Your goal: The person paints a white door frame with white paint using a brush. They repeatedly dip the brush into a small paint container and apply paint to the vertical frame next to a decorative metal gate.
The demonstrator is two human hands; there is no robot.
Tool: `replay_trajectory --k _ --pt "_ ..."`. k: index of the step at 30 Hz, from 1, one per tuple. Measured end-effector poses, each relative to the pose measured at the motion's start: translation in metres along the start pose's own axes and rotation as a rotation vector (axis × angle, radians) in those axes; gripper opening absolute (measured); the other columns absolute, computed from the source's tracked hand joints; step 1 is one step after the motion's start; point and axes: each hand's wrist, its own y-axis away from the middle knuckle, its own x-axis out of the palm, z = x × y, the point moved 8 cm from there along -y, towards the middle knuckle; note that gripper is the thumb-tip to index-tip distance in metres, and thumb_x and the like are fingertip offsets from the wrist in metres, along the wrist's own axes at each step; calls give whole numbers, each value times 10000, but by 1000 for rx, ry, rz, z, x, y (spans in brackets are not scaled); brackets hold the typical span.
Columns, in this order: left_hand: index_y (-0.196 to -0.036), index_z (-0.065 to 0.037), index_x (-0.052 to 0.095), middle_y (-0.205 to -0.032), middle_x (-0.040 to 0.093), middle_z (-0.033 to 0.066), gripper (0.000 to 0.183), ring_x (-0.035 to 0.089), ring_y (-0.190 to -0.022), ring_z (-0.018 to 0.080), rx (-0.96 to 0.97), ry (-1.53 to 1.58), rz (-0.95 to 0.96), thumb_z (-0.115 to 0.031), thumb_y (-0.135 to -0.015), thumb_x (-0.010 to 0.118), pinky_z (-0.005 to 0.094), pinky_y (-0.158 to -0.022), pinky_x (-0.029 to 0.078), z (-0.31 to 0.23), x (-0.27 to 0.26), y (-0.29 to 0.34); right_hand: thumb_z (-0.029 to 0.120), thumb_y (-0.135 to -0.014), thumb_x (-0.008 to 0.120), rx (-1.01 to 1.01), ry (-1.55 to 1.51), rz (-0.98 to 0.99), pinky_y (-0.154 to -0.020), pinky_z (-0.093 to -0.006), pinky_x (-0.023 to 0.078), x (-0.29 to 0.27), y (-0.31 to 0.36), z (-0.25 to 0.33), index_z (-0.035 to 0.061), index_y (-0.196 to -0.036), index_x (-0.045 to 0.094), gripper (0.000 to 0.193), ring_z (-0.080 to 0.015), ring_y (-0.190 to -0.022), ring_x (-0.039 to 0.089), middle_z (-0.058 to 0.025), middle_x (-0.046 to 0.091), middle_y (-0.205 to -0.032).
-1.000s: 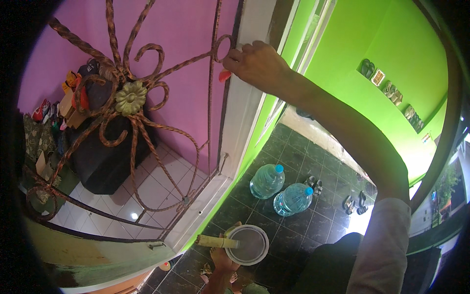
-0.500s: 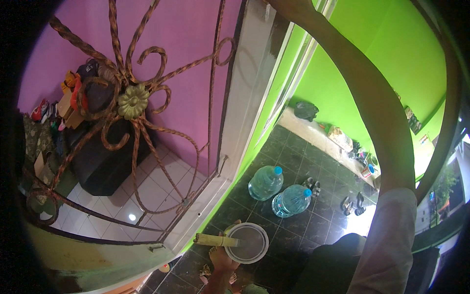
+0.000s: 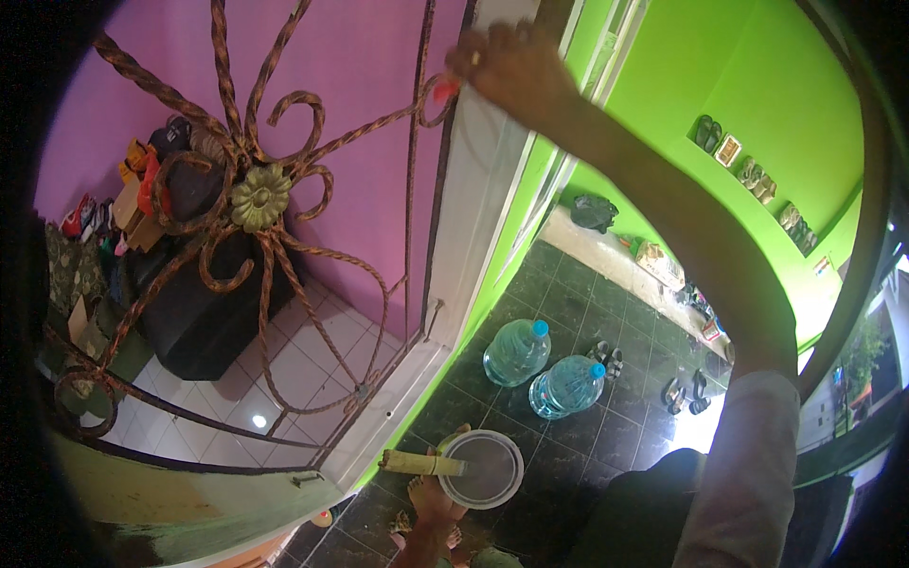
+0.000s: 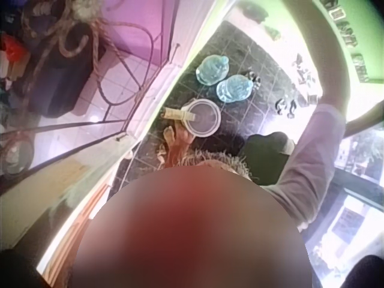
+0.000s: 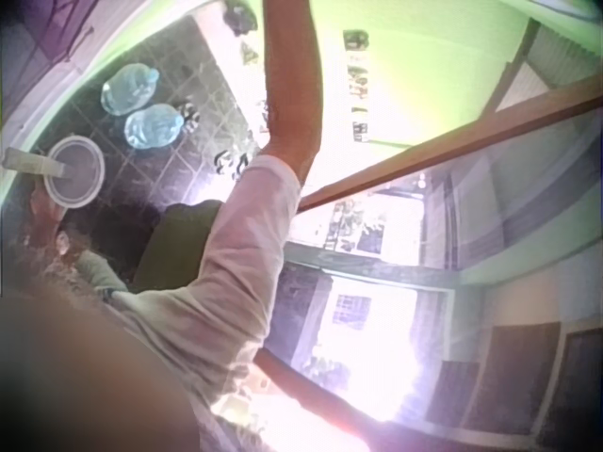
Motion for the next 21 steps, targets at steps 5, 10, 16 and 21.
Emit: replay_trajectory --k 5,10,16,21 --pt "-1490 -30 412 -1384 576 173 658 570 -1272 297 -16 39 -58 -524 -1056 403 457 -1099 452 5 -9 2 184 -863 663 -67 -424 132 -634 -359 559 1 33 66 103 -1087 671 238 -218 -783 696 -46 652 -974" --pt "-1472 -10 448 -1383 588 157 644 579 -1256 297 -7 0 -24 -499 -1074 316 454 -1091 459 2 0 2 205 -892 640 393 -489 208 -585 -429 563 21 6 -12 139 -1131 663 248 -255 -749 698 -66 668 -1064" --pt "-1460 3 468 -1302 637 148 660 621 -1174 274 14 3 35 -512 -1074 322 436 -1034 501 6 10 0 70 -806 662 327 -175 -216 -602 -374 498 -29 -53 -94 84 -955 643 150 -233 -733 632 -74 630 -878" --pt "-1455 4 472 -1252 661 138 648 645 -1116 257 25 -12 -10 -504 -1072 350 422 -1000 524 4 15 0 90 -879 666 75 83 -112 -597 -376 521 -13 -37 -48 90 -991 652 113 -235 -770 670 -97 677 -954"
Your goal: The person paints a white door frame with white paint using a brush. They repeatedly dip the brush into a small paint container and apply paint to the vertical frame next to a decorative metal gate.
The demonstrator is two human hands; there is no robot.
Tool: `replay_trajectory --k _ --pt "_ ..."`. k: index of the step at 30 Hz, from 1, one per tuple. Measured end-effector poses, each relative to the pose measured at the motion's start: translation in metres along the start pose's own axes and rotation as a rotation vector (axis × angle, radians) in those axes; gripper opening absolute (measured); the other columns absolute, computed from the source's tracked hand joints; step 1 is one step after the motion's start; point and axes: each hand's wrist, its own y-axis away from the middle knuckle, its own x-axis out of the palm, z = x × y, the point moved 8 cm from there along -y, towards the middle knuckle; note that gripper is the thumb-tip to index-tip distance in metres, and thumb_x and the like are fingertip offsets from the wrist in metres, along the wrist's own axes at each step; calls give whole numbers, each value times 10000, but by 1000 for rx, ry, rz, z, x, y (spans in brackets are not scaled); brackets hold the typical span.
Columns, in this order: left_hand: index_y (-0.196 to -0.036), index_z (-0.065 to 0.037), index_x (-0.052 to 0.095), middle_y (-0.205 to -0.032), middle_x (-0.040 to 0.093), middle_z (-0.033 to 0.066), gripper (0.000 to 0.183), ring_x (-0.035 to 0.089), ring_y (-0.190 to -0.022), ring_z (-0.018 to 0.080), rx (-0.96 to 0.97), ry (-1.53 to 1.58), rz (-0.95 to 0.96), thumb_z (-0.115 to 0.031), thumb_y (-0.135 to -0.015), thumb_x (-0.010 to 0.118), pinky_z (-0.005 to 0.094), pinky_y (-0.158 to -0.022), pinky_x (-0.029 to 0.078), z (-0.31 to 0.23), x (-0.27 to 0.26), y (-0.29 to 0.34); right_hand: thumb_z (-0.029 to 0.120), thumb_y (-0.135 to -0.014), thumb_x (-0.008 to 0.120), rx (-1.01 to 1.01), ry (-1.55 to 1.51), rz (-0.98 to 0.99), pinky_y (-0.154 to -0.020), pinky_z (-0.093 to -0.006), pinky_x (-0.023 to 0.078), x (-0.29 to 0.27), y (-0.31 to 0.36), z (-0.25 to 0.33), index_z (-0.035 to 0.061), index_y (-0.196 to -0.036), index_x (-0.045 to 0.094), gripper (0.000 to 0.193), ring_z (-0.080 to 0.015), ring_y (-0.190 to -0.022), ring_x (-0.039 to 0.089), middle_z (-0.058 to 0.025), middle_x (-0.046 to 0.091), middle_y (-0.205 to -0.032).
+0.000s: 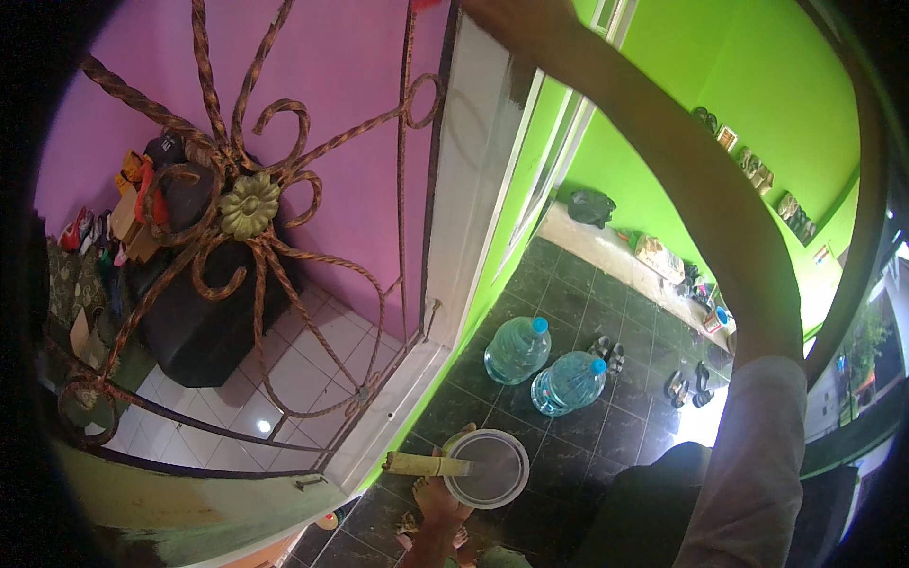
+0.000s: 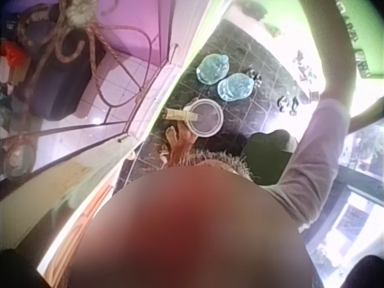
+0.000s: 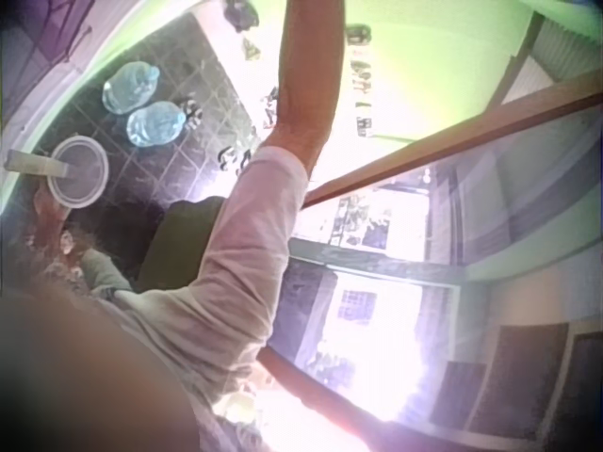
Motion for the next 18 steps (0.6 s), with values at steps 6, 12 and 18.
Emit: replay_trajectory --k 6,12,18 --pt "-1470 -2 444 -1308 628 155 644 614 -1186 277 -25 3 14 -498 -1073 337 436 -1042 495 1 -7 -2 172 -867 664 -180 -176 239 -740 -367 557 5 57 79 169 -1154 655 287 -214 -1020 661 -24 654 -1129" --pt "-1498 -6 381 -1383 573 183 679 565 -1282 301 -53 40 66 -520 -1056 404 466 -1102 453 4 -15 -1 238 -962 606 169 -591 442 -681 -459 596 21 69 69 140 -1215 655 276 -286 -848 718 -70 662 -1096" --pt "-1482 -1 423 -1363 594 163 666 585 -1244 293 -20 -35 28 -515 -1068 334 455 -1080 470 0 -6 1 138 -911 715 399 -454 -126 -598 -351 545 -26 15 -64 75 -967 631 119 -225 -722 680 -90 678 -881"
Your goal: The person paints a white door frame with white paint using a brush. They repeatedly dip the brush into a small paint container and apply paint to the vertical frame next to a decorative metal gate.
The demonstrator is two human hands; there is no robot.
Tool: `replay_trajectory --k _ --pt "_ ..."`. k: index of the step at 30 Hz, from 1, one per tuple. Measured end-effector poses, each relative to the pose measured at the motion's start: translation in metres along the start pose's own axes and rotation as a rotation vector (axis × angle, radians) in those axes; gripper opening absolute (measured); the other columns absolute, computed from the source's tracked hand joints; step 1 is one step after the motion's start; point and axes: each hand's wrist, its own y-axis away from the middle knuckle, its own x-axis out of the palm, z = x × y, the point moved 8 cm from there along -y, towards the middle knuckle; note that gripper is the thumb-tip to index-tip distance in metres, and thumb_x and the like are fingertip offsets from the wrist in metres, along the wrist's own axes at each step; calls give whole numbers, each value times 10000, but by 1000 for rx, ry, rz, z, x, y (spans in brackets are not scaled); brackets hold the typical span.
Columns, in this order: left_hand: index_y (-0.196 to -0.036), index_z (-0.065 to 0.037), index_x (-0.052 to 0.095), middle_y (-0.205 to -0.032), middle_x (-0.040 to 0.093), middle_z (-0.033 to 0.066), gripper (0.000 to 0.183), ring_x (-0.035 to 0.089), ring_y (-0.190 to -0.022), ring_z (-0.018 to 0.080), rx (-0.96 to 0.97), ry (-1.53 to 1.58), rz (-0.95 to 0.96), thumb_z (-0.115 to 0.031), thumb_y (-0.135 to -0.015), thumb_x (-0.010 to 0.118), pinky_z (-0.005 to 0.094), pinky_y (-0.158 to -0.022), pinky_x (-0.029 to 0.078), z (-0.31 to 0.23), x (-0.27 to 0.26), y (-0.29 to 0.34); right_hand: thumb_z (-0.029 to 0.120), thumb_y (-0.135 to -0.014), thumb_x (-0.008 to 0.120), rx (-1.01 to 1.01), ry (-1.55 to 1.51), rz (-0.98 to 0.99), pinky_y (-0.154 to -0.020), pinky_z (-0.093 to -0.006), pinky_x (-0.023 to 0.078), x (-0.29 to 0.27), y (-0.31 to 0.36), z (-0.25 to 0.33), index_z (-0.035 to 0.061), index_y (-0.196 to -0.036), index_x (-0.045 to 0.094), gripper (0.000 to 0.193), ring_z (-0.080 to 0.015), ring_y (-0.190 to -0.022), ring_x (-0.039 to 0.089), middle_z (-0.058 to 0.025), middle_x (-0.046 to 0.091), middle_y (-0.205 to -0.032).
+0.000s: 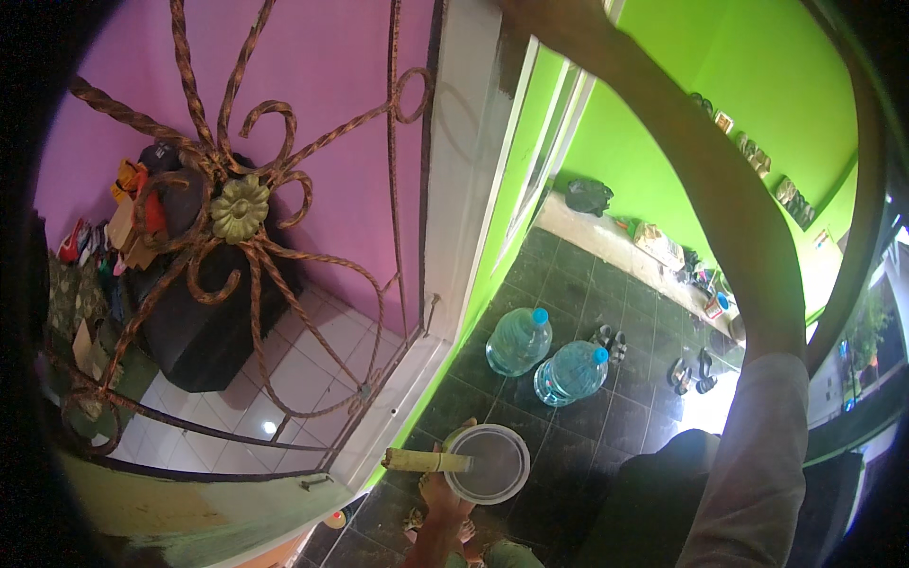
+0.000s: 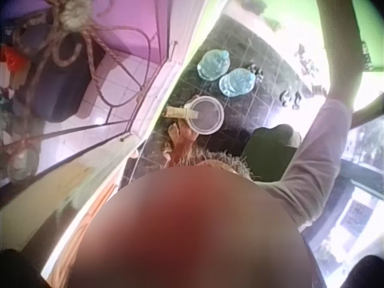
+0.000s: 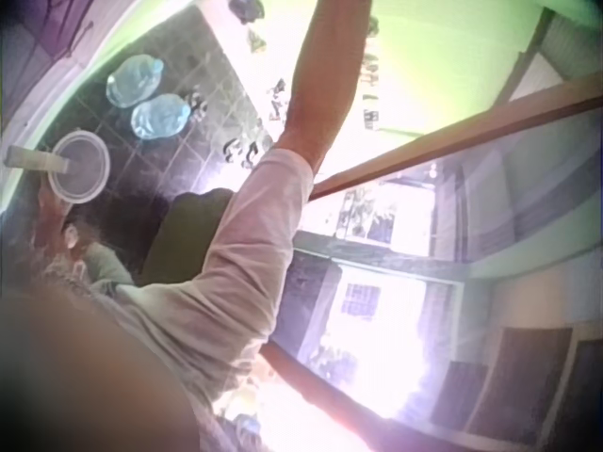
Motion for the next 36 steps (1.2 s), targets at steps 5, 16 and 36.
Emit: replay_trajectory --k 5,16,36 --pt "-1505 -10 367 -1399 553 190 665 568 -1277 306 -50 229 147 -507 -1063 375 476 -1097 462 6 -5 -3 139 -886 793 0 -100 -199 -596 -331 533 -24 22 -7 25 -979 556 279 -215 -705 628 -110 624 -856" --pt "-1553 -49 334 -1445 531 172 766 527 -1323 331 -93 -63 -60 -603 -1024 309 508 -1121 428 5 -43 4 93 -872 746 199 -329 -99 -538 -405 524 12 142 12 69 -948 543 218 -296 -657 647 -93 605 -877" --pt "-1556 -29 314 -1432 544 179 799 538 -1315 332 -55 -59 15 -618 -1017 315 510 -1127 426 -2 -14 -7 103 -950 679 617 -525 -117 -626 -279 512 -7 26 -80 -3 -957 699 109 -89 -707 623 -41 706 -774"
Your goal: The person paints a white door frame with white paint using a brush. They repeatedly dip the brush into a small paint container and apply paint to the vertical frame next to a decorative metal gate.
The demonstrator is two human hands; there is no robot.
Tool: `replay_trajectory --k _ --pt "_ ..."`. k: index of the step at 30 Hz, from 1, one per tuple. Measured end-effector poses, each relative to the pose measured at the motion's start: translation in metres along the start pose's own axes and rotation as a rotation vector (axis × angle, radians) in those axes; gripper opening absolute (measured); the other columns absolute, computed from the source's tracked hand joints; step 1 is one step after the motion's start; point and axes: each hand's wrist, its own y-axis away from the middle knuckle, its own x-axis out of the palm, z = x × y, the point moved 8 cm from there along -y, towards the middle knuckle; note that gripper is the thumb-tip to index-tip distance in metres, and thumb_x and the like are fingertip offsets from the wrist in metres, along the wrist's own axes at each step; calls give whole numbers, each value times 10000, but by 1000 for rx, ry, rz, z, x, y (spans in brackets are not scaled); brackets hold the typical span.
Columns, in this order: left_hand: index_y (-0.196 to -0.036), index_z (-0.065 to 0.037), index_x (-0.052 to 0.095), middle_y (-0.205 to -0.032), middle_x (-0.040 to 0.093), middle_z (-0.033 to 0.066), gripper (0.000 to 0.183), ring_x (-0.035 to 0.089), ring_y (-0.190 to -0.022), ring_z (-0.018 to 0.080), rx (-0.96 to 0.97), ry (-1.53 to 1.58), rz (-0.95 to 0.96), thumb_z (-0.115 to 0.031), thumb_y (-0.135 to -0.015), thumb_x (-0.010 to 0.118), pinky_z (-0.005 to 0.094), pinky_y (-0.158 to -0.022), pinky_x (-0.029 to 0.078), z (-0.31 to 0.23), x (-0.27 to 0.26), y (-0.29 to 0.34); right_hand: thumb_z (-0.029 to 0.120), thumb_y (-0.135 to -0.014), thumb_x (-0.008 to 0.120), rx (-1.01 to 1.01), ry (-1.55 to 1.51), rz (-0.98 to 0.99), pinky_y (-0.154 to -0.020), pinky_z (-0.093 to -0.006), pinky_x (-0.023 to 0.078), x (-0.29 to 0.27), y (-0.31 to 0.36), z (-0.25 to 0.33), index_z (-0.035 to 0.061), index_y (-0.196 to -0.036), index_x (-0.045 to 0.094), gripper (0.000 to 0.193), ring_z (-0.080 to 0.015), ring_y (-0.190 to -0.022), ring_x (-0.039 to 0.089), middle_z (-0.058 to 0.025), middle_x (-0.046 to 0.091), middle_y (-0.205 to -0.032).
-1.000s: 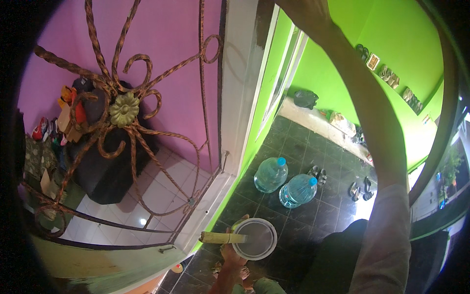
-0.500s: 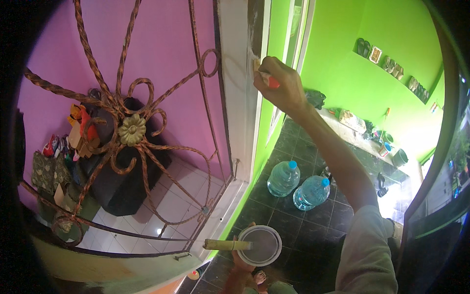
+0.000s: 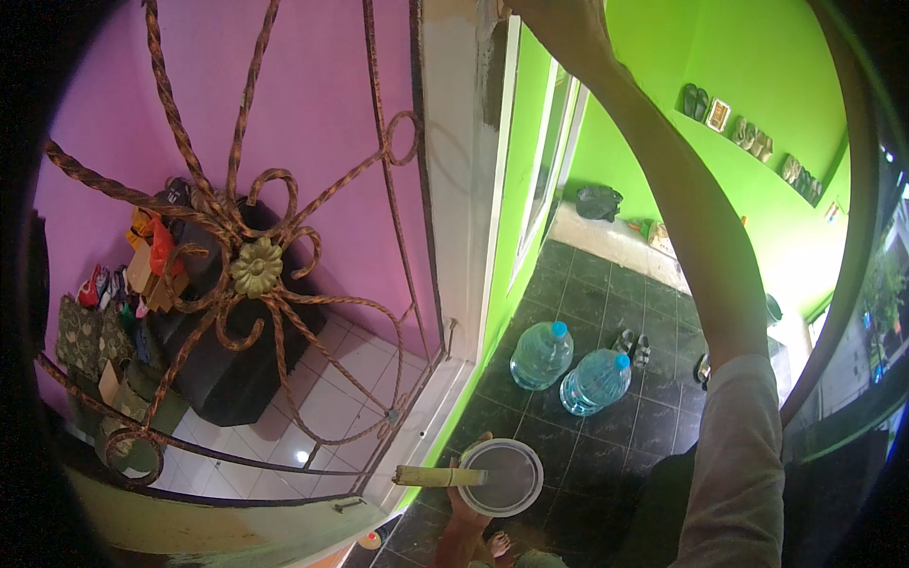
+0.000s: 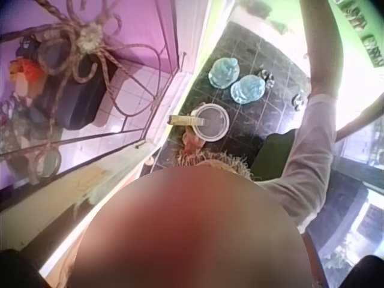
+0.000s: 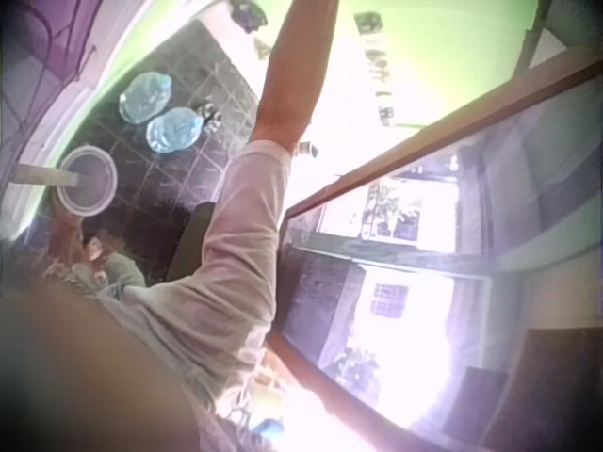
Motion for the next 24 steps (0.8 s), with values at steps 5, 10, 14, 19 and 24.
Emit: replay_trajectory --k 5,10,14,19,24 --pt "-1552 -28 318 -1422 551 177 794 545 -1305 330 -7 -2 -35 -615 -1017 324 509 -1121 433 0 -4 0 140 -952 715 -268 6 -284 -708 -304 538 -23 -17 14 -3 -1122 693 224 -141 -816 665 -100 732 -953" --pt "-1547 -27 329 -1418 555 174 782 551 -1296 325 4 -40 -26 -606 -1020 325 506 -1119 435 0 0 -5 171 -976 678 -509 131 -334 -726 -324 562 -4 23 -3 -29 -1040 706 211 -192 -844 696 -121 721 -930" --pt "-1497 -11 400 -1397 564 184 674 557 -1283 314 6 151 66 -520 -1056 373 482 -1105 446 -3 14 -2 191 -929 745 -198 2 -194 -781 -262 535 9 56 -21 14 -1115 733 257 -61 -855 643 -75 745 -913" --pt "-1500 -9 391 -1388 569 187 675 568 -1269 321 1 131 68 -517 -1058 366 486 -1097 454 -3 13 0 122 -939 703 -77 -19 4 -770 -249 529 19 102 -28 -33 -1089 721 216 -77 -833 643 -68 731 -886" --pt "-1502 1 376 -1385 571 190 695 571 -1267 326 -10 164 14 -530 -1054 370 487 -1100 454 1 8 5 93 -922 693 150 -68 215 -687 -246 548 26 120 -37 -34 -1029 725 169 -95 -736 667 -70 715 -809"
